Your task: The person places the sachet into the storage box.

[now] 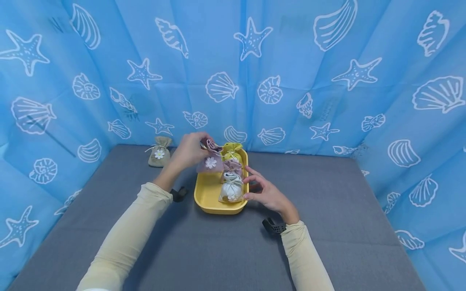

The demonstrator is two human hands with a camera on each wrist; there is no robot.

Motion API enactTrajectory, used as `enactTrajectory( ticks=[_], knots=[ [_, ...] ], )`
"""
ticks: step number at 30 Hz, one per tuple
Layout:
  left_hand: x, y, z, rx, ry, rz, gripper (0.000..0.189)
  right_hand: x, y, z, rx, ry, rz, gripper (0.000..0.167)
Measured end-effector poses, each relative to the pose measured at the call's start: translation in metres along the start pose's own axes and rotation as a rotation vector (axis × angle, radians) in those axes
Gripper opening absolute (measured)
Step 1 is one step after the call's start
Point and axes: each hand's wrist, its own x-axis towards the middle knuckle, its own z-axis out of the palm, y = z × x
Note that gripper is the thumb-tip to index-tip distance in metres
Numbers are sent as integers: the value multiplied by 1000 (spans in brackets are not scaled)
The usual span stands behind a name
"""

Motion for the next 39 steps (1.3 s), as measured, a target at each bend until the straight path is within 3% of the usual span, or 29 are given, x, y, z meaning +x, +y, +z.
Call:
enactTrajectory(
  ticks=[8, 20, 28, 33, 39],
  knots=[
    [7, -5, 22, 78, -36, -24, 22, 0, 0, 1, -10, -1, 8, 37],
    [12, -10, 34, 127, -103, -31, 19, 2, -1, 2, -13, -2, -8, 36],
    [14, -18, 45, 199, -136, 35, 24, 1, 0, 1, -15, 8, -4, 37],
    [12, -21, 44, 232, -127, 43, 26, -1, 1, 1, -11, 9, -10, 37],
    [10, -11, 35, 285, -116, 48, 26, -1, -1, 1, -12, 11, 4, 37]
  ],
)
